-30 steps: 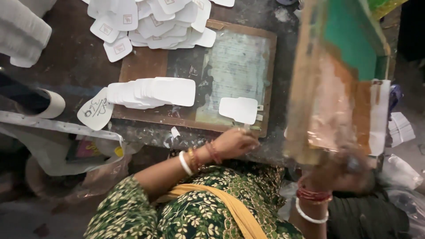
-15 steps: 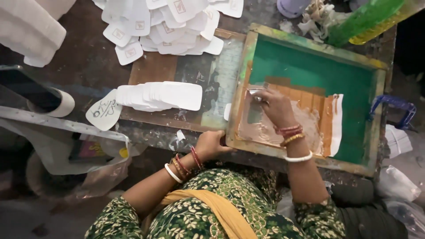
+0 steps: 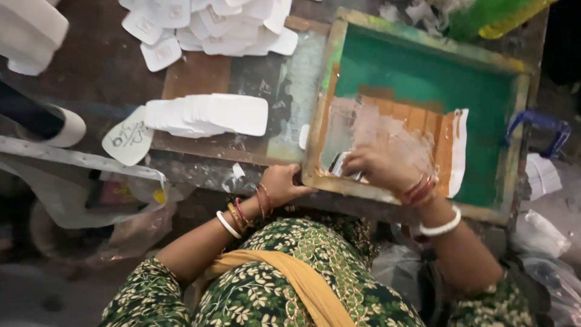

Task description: Performing manual screen printing on small white material tags.

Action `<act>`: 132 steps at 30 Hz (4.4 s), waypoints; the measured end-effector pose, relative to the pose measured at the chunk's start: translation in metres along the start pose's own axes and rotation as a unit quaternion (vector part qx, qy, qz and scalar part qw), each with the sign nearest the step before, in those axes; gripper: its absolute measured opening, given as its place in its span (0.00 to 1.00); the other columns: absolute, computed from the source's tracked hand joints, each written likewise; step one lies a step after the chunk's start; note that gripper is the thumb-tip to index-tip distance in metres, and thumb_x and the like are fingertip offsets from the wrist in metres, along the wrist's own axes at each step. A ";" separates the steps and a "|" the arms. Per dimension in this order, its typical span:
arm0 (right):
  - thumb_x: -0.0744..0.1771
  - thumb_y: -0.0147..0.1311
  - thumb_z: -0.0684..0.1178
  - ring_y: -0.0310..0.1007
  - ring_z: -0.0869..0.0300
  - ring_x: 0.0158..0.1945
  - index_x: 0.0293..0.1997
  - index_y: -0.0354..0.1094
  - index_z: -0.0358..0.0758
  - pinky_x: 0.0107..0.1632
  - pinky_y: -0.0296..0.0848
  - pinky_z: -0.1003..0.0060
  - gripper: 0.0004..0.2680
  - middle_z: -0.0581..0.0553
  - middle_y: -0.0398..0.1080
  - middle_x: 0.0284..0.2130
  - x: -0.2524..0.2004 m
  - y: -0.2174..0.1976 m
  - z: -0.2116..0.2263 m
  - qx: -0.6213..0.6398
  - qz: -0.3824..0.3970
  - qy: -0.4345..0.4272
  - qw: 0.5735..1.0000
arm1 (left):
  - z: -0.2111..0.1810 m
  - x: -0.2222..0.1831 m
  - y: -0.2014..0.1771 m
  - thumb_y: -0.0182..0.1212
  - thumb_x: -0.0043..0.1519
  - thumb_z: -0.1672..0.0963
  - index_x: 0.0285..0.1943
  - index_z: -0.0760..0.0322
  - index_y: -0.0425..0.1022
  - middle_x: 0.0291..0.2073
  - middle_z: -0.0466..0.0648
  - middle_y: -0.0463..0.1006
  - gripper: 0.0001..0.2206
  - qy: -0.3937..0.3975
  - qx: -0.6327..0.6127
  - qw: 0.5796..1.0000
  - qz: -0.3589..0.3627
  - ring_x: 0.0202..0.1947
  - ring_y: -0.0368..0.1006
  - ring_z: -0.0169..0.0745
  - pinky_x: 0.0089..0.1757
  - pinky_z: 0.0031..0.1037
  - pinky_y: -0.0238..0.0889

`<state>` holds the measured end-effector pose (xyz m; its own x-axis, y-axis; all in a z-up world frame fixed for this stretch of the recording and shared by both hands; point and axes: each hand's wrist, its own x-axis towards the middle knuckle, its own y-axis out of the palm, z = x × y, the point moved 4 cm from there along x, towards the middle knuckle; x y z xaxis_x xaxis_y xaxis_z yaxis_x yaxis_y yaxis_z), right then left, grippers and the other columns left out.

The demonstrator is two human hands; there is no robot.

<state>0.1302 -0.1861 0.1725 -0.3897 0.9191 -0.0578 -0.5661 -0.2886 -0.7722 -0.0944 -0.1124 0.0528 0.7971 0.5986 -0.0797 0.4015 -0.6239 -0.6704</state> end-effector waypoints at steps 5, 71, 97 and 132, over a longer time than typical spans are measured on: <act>0.55 0.57 0.37 0.72 0.53 0.46 0.34 0.79 0.46 0.55 0.66 0.57 0.11 0.53 0.78 0.36 -0.024 -0.016 -0.031 -0.110 0.076 -0.023 0.991 | 0.002 0.001 0.003 0.70 0.47 0.37 0.30 0.67 0.74 0.24 0.59 0.79 0.31 -0.012 0.012 1.000 -0.020 0.28 0.77 0.62 0.33 0.45 0.69; 0.77 0.42 0.44 0.70 0.57 0.43 0.56 0.59 0.23 0.47 0.73 0.63 0.09 0.37 0.67 0.44 -0.184 -0.012 0.049 -0.335 -0.711 0.159 0.597 | 0.076 0.021 -0.090 0.67 0.59 0.54 0.47 0.59 0.81 0.50 0.49 0.83 0.10 0.100 0.090 0.955 -0.265 0.54 0.76 0.51 0.55 0.39 0.66; 0.77 0.54 0.54 0.69 0.59 0.42 0.53 0.63 0.26 0.43 0.72 0.66 0.15 0.41 0.69 0.41 -0.154 -0.033 0.093 -0.164 -0.746 0.103 0.637 | -0.039 0.091 0.077 0.55 0.57 0.60 0.49 0.67 0.81 0.55 0.52 0.78 0.14 0.289 0.106 0.948 -0.084 0.62 0.70 0.48 0.59 0.33 0.64; 0.64 0.54 0.37 0.76 0.44 0.53 0.56 0.73 0.38 0.54 0.74 0.54 0.14 0.36 0.76 0.50 -0.037 0.073 0.051 -0.083 -0.316 0.155 0.932 | -0.028 0.001 -0.029 0.74 0.45 0.42 0.37 0.62 0.82 0.28 0.57 0.81 0.24 -0.103 0.058 0.993 0.016 0.32 0.78 0.59 0.36 0.46 0.70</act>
<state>0.0661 -0.2547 0.1509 0.2278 0.9321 0.2815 -0.4810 0.3591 -0.7998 -0.0922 -0.1080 0.0928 0.6947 0.6765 -0.2444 0.3124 -0.5898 -0.7447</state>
